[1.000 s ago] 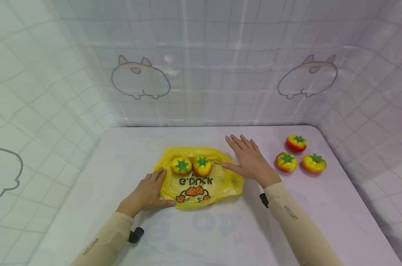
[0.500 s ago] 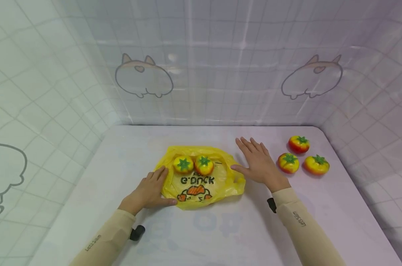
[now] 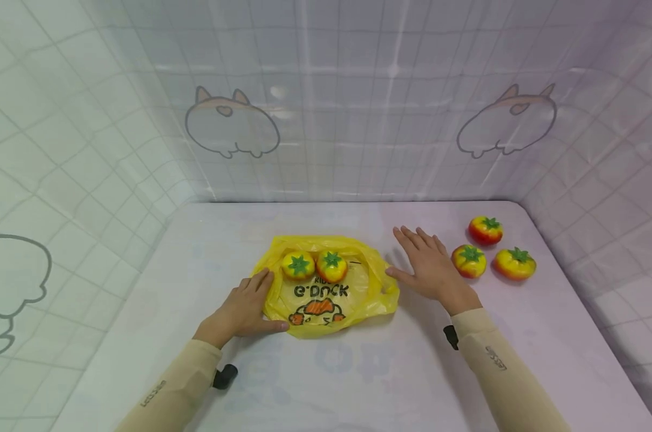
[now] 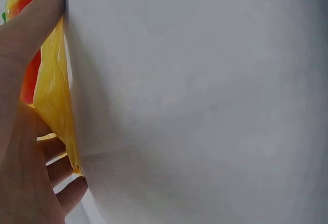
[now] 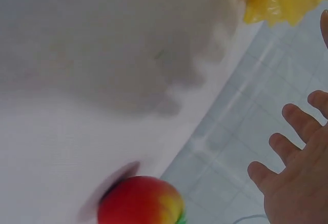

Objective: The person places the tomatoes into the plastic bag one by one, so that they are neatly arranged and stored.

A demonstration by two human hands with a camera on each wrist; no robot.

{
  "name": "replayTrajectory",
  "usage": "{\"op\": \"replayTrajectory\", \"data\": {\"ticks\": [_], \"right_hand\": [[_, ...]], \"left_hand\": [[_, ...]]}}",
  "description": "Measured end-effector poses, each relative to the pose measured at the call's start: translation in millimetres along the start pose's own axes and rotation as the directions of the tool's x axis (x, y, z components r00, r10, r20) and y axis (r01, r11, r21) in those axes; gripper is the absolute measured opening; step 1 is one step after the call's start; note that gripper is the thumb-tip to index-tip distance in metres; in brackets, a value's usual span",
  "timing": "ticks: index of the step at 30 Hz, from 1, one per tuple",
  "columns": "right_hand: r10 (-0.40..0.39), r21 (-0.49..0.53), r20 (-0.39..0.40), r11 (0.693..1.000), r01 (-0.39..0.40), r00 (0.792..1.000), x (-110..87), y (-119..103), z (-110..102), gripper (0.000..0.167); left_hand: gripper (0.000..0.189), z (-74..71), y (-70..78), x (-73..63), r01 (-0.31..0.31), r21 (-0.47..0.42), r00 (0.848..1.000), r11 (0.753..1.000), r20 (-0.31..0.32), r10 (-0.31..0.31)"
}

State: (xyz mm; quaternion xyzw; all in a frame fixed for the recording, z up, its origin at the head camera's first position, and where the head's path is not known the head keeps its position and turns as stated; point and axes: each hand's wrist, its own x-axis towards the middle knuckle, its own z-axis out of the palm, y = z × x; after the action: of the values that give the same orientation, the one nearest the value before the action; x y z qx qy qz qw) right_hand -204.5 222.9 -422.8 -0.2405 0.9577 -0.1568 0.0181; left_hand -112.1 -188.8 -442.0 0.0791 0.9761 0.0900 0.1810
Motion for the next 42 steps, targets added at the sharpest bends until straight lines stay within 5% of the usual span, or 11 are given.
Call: {"op": "replayTrajectory", "data": {"ticks": [5, 13, 23, 42], "right_hand": [[-0.009, 0.017, -0.034, 1.000, 0.009, 0.999, -7.3, 9, 4, 0.094], [0.056, 0.048, 0.032, 0.997, -0.057, 0.998, -24.9, 20, -1, 0.097], [0.086, 0.045, -0.038, 0.995, -0.084, 0.996, -43.6, 39, -5, 0.094], [0.232, 0.076, -0.050, 0.971, -0.227, 0.971, -53.9, 75, -10, 0.091]], "left_hand": [[0.131, -1.1, 0.7, -0.1, 0.002, 0.003, 1.000, 1.000, -0.001, -0.002], [0.131, -1.2, 0.4, 0.5, -0.001, 0.003, 1.000, 1.000, -0.004, 0.001], [0.130, 1.1, -0.6, 1.0, -0.003, -0.001, 1.000, 1.000, -0.006, 0.003], [0.130, 0.9, -0.3, 1.3, -0.001, 0.012, 1.000, 1.000, -0.004, 0.001]]}}
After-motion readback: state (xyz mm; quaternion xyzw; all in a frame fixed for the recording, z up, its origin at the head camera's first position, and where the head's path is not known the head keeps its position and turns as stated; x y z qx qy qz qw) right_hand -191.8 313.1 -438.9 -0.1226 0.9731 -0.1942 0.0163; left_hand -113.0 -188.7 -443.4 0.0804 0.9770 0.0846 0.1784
